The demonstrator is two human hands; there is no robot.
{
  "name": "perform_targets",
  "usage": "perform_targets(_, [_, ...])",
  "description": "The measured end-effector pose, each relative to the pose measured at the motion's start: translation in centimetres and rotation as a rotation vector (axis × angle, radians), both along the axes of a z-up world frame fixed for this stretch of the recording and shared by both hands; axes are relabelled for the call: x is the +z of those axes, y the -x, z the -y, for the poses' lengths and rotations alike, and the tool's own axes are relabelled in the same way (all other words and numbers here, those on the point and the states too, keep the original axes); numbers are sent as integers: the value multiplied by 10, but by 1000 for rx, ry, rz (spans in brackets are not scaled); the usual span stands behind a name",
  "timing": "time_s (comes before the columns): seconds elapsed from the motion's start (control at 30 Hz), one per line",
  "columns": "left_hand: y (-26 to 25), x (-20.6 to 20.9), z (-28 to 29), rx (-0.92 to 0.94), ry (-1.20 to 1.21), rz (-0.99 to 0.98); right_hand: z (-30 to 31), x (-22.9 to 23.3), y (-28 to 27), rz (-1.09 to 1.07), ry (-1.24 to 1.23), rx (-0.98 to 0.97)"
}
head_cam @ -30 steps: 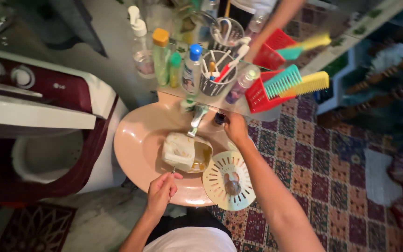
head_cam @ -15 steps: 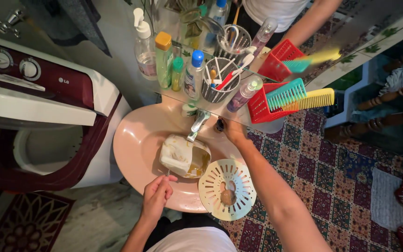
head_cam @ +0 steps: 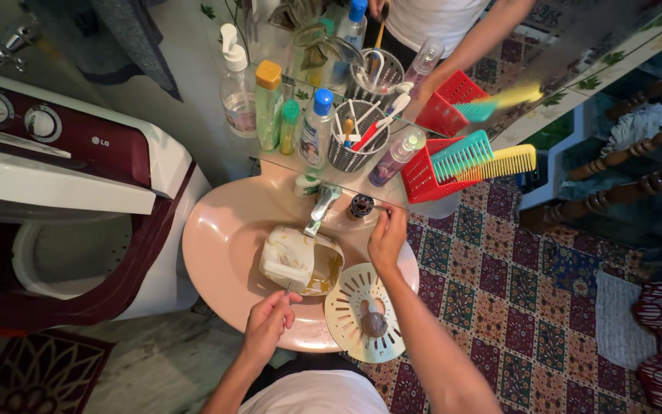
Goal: The person uses a screwdriver to remove and then re-insert a screw into the pulsator at the bottom of a washing machine tub, alternating between working inside the machine and handling small components near a sink.
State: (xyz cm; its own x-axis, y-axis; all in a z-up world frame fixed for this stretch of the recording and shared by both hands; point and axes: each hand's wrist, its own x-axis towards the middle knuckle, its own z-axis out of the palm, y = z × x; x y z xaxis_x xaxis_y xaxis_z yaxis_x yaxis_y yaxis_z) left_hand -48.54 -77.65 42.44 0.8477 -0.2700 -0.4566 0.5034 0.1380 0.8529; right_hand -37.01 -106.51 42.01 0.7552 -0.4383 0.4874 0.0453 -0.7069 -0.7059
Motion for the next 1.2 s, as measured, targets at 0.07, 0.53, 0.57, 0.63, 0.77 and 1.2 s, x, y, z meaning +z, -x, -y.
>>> perform_targets(0.07, [1,-6,-3,-6,24,50,-13,3,17,88,-154,-51])
perform_targets(0.53, [-14,142,-59,-327,-720,830,-80,62,127,-575,-717,685])
perform_targets(0.57, [-13,147,-62,-380,-736,840,-84,67,133,-584,-718,690])
perform_targets(0.63, [-6,152,-68,-468,-752,864,-95,75,142,-579,-606,716])
perform_targets(0.77, [6,150,-86,-557,-746,963,-118,86,163,-608,-504,731])
perform_targets(1.2, [70,129,-122,-731,-800,997,-179,117,232,-680,-316,740])
